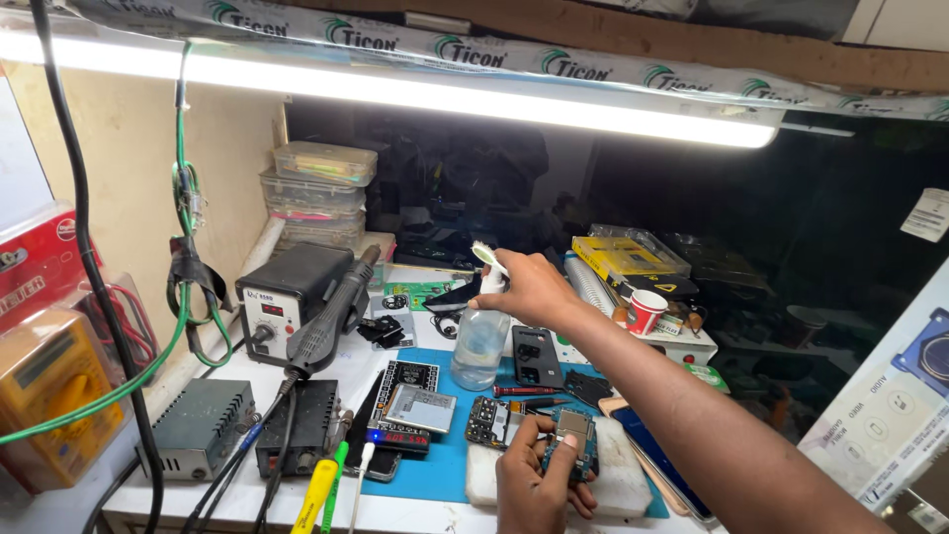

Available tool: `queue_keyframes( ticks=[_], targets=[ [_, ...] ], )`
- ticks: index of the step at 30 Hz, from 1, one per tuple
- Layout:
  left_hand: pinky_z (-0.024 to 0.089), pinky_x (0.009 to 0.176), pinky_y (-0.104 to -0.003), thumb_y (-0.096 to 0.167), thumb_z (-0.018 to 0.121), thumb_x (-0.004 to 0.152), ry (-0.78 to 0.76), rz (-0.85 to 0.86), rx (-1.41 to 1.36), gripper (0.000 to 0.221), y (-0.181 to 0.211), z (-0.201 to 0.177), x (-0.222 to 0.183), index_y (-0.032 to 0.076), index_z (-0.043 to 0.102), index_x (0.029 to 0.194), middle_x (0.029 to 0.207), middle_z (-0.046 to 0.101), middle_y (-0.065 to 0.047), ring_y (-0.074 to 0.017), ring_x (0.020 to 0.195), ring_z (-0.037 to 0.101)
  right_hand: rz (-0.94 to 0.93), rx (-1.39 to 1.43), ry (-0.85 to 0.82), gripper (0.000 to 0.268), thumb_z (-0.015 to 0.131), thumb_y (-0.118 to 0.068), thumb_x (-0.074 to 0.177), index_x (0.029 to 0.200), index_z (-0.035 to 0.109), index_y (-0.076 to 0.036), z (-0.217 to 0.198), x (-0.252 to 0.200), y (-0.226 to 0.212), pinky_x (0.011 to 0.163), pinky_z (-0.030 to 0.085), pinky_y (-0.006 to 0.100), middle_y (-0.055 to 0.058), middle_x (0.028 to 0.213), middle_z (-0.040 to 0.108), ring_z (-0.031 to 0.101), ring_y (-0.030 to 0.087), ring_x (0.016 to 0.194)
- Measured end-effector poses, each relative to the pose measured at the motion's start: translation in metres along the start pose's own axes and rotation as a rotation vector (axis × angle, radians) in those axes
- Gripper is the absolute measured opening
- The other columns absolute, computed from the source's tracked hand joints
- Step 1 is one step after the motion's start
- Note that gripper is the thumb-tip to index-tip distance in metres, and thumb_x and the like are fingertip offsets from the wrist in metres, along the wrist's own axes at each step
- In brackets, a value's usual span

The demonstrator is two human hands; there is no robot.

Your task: The person cleans the internal components of a disassembled mobile phone using a liquid from a bottle, applies a tool to the circuit board, and then places the phone back into its frame.

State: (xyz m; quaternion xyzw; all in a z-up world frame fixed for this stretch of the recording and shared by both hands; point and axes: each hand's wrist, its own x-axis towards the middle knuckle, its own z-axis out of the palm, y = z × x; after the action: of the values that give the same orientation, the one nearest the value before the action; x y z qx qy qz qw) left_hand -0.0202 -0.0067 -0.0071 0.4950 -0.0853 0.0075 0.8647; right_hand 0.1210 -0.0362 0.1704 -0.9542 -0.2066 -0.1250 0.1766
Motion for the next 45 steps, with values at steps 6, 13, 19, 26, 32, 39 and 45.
queue_keyframes(
  ticks=[6, 13, 19, 26, 32, 39, 45],
  targets=[
    [0.047, 0.033, -0.029, 0.009, 0.059, 0.095, -0.022, 0.035, -0.009, 0.02, -0.009, -0.004, 0.006, -0.007, 0.058, 0.106, 0.063, 0.068, -0.019, -0.0171, 0.04, 0.062, -0.067, -0.096, -0.113, 0.057, 0.087, -0.044, 0.071, 0.111, 0.069, -0.008, -0.009, 0.011, 0.001, 0.079, 0.059, 0.043, 0.017, 0.097, 0.076, 0.077, 0.03, 0.091],
    [0.048, 0.032, -0.03, 0.009, 0.059, 0.094, -0.013, 0.013, -0.003, 0.02, -0.012, -0.006, 0.011, -0.007, 0.057, 0.107, 0.063, 0.068, -0.019, -0.0181, 0.04, 0.063, -0.054, -0.157, -0.153, 0.091, 0.071, -0.07, 0.084, 0.139, 0.045, -0.003, -0.018, 0.026, 0.017, 0.086, 0.056, 0.046, 0.02, 0.104, 0.074, 0.07, 0.035, 0.103],
    [0.047, 0.033, -0.028, 0.011, 0.062, 0.094, 0.007, -0.018, 0.012, 0.021, 0.001, 0.001, 0.003, -0.006, 0.059, 0.106, 0.062, 0.068, -0.018, -0.0164, 0.04, 0.061, -0.012, 0.131, -0.037, 0.06, 0.035, -0.057, 0.105, 0.126, 0.057, -0.005, -0.044, 0.021, 0.036, 0.085, 0.058, 0.047, 0.026, 0.098, 0.076, 0.077, 0.036, 0.095],
    [0.049, 0.037, -0.027, 0.013, 0.06, 0.096, 0.0, 0.036, 0.023, 0.019, 0.016, 0.006, -0.01, -0.004, 0.058, 0.104, 0.065, 0.068, -0.016, -0.0146, 0.044, 0.062, -0.184, 0.059, 0.109, 0.045, 0.045, -0.043, 0.107, 0.126, 0.063, -0.006, -0.03, 0.037, 0.042, 0.087, 0.05, 0.047, 0.018, 0.109, 0.071, 0.066, 0.033, 0.103],
    [0.05, 0.037, -0.026, 0.013, 0.059, 0.097, -0.019, 0.058, 0.021, 0.019, 0.016, 0.006, -0.011, -0.004, 0.058, 0.105, 0.066, 0.068, -0.015, -0.0143, 0.046, 0.063, -0.093, 0.006, -0.094, 0.038, 0.053, -0.041, 0.101, 0.123, 0.071, -0.015, -0.024, 0.054, 0.028, 0.094, 0.052, 0.044, 0.014, 0.11, 0.076, 0.071, 0.031, 0.107],
    [0.052, 0.039, -0.026, 0.015, 0.059, 0.099, -0.044, 0.1, 0.023, 0.019, 0.015, 0.002, -0.012, -0.003, 0.057, 0.107, 0.068, 0.068, -0.013, -0.0131, 0.048, 0.064, -0.053, -0.013, -0.166, 0.036, 0.055, -0.041, 0.099, 0.12, 0.075, -0.019, -0.011, 0.063, 0.026, 0.1, 0.048, 0.043, 0.01, 0.123, 0.072, 0.065, 0.028, 0.117],
    [0.052, 0.039, -0.026, 0.015, 0.058, 0.1, -0.06, 0.123, -0.018, 0.02, 0.015, 0.003, -0.012, -0.004, 0.055, 0.106, 0.069, 0.069, -0.013, -0.0138, 0.049, 0.064, -0.04, -0.014, -0.171, 0.034, 0.055, -0.041, 0.099, 0.116, 0.078, -0.021, -0.008, 0.054, 0.014, 0.1, 0.05, 0.044, 0.009, 0.117, 0.076, 0.069, 0.029, 0.114]
  ],
)
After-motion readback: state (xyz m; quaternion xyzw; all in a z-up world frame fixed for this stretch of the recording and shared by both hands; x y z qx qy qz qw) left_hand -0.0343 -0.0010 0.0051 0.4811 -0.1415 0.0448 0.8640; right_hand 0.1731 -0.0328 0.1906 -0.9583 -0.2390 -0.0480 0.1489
